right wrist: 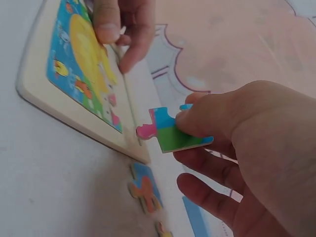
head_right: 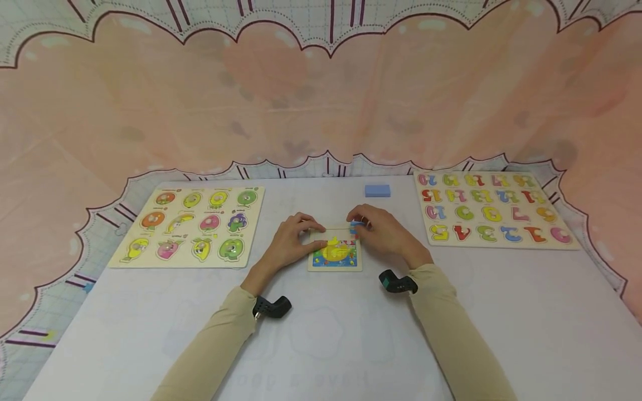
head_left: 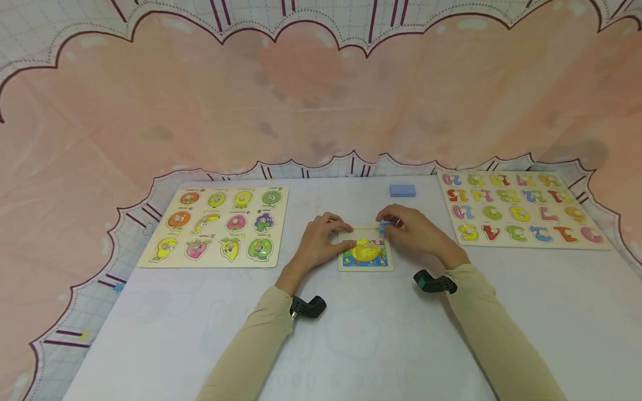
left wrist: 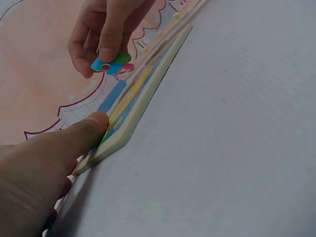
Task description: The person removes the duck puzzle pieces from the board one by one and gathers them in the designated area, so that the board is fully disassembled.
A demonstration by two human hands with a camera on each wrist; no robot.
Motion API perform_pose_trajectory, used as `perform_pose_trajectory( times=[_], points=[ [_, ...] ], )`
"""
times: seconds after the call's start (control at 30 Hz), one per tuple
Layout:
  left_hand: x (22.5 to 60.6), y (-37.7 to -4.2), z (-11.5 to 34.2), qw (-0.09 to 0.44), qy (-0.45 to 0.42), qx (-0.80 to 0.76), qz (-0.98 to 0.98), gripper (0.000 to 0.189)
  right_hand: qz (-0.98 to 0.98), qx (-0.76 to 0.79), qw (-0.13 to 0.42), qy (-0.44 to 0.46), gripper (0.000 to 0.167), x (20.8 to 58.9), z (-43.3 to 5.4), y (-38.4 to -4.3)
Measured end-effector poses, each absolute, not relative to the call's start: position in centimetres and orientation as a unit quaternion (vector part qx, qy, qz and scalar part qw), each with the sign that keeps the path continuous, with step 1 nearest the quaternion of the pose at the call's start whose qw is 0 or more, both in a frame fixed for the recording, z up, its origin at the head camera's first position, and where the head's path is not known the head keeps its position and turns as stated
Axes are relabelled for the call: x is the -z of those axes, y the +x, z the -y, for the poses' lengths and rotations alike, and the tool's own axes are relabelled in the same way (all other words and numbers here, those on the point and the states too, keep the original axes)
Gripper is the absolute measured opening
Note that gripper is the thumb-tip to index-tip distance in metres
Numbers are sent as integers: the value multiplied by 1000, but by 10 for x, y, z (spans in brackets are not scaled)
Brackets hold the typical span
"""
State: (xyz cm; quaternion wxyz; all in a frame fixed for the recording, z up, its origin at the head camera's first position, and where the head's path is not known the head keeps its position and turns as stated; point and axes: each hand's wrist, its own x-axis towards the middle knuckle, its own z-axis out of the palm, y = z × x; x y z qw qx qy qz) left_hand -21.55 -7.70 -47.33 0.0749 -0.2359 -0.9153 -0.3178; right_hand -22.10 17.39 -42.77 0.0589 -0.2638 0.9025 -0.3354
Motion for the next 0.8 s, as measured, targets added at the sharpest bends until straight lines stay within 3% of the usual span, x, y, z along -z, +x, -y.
perform_pose_trajectory(
  times=[0.33,0.8],
  points=[
    [476,-216,79,89,-246,331,907,14,-910,330,72,-238,20,422,-199,-226],
    [475,-217,79,95,-244,334,906,13,-926,312,99,-189,15,417,-232,-228]
  ],
)
